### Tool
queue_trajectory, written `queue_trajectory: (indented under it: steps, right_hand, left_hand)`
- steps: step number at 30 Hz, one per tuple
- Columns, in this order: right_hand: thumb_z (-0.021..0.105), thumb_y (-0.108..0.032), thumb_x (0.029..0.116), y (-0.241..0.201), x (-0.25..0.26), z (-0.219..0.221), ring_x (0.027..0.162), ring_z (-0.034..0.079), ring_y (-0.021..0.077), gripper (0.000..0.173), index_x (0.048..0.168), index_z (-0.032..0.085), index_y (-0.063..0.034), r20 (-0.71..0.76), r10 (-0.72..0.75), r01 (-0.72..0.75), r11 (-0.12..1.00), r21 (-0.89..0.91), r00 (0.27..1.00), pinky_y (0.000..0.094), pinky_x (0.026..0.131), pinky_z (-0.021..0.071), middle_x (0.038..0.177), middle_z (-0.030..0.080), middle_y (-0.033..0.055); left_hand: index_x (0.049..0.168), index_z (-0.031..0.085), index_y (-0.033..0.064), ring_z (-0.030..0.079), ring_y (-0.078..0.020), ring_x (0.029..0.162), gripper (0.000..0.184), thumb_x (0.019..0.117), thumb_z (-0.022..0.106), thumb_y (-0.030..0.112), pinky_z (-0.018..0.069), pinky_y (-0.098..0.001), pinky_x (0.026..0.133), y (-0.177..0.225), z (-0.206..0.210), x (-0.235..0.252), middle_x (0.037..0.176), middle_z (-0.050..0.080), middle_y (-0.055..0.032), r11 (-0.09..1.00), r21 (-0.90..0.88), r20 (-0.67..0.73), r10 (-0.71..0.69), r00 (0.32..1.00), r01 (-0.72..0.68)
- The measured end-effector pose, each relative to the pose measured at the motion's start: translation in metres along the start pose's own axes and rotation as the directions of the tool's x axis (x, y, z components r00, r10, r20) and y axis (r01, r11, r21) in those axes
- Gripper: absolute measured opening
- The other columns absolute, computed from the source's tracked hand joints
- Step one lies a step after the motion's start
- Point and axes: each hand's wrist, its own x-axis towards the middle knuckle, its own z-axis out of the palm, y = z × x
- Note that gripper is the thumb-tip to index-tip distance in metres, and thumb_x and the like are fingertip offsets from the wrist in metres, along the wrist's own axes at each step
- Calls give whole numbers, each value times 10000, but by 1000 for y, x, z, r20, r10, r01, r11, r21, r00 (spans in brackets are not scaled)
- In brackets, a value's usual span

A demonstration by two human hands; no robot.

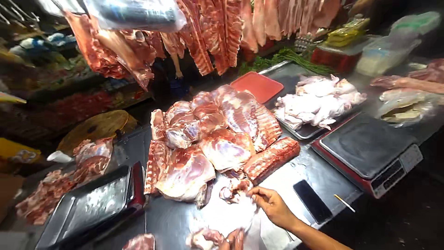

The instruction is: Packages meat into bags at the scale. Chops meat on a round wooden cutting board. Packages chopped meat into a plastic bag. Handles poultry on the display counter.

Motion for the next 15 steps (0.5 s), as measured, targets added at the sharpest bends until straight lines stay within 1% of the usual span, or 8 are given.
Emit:
queue_trajectory:
  steps: [4,6,8,10,11,13,14,15]
  right_hand:
    - [532,-55,1028,-3,-31,-55,778,690,72,220,1155,695,17,-124,4,-12,998,-63,992,248,715,606,999,729,52]
    - [601,-100,999,1,-49,-82,903,707,100,233,1186,701,-3,-129,-98,72,978,-197,987,268,802,611,1086,727,76]
    - [687,-200,948,-4,-71,-102,1070,679,141,340,1238,693,-23,-83,-294,246,898,-364,952,310,923,591,1207,689,101]
    - [746,-264,907,-17,-95,-109,1218,624,212,418,1250,697,-31,74,-434,425,811,-402,898,384,1018,547,1288,664,138]
    - [751,-279,899,-22,-108,-108,1281,587,242,433,1268,702,-57,197,-446,487,790,-372,873,423,1062,522,1333,646,137]
    - [723,-288,896,-20,-129,-100,1377,510,259,503,1376,659,-152,466,-361,537,777,-328,808,497,1130,445,1442,595,86]
    - [702,-263,906,-15,-135,-96,1378,509,249,518,1410,632,-164,556,-311,541,781,-311,770,501,1142,424,1450,593,65]
    - [683,-223,930,-7,-143,-92,1333,556,240,474,1395,644,-143,592,-286,532,795,-293,753,484,1129,442,1409,629,65]
  left_hand:
    - [1048,757,11,747,-89,788,171,987,635,113,641,-285,760,30,42,-27,893,780,-26,999,47,-8,-23,1000,23]
    - [1020,766,16,745,-114,751,123,951,699,94,647,-297,722,42,63,-42,863,776,-35,998,-27,-36,-62,997,61]
    - [950,777,21,738,-127,704,73,902,761,73,644,-294,688,54,79,-59,816,770,-45,991,-102,-70,-99,993,91]
    - [903,768,16,734,-140,675,63,869,796,61,642,-299,675,62,92,-78,796,767,-55,981,-147,-86,-141,986,127]
    - [895,759,10,734,-142,668,67,865,799,55,642,-297,669,65,97,-88,791,764,-58,978,-159,-94,-154,984,138]
    - [907,747,-3,730,-137,667,73,873,786,48,643,-295,659,70,101,-110,801,761,-54,977,-150,-108,-169,980,151]
    - [912,748,-5,726,-129,664,81,872,787,54,642,-293,642,71,100,-121,809,760,-51,981,-117,-128,-169,977,154]
    - [913,747,4,715,-108,661,91,869,790,71,631,-282,626,71,97,-133,814,756,-36,986,-53,-168,-164,972,157]
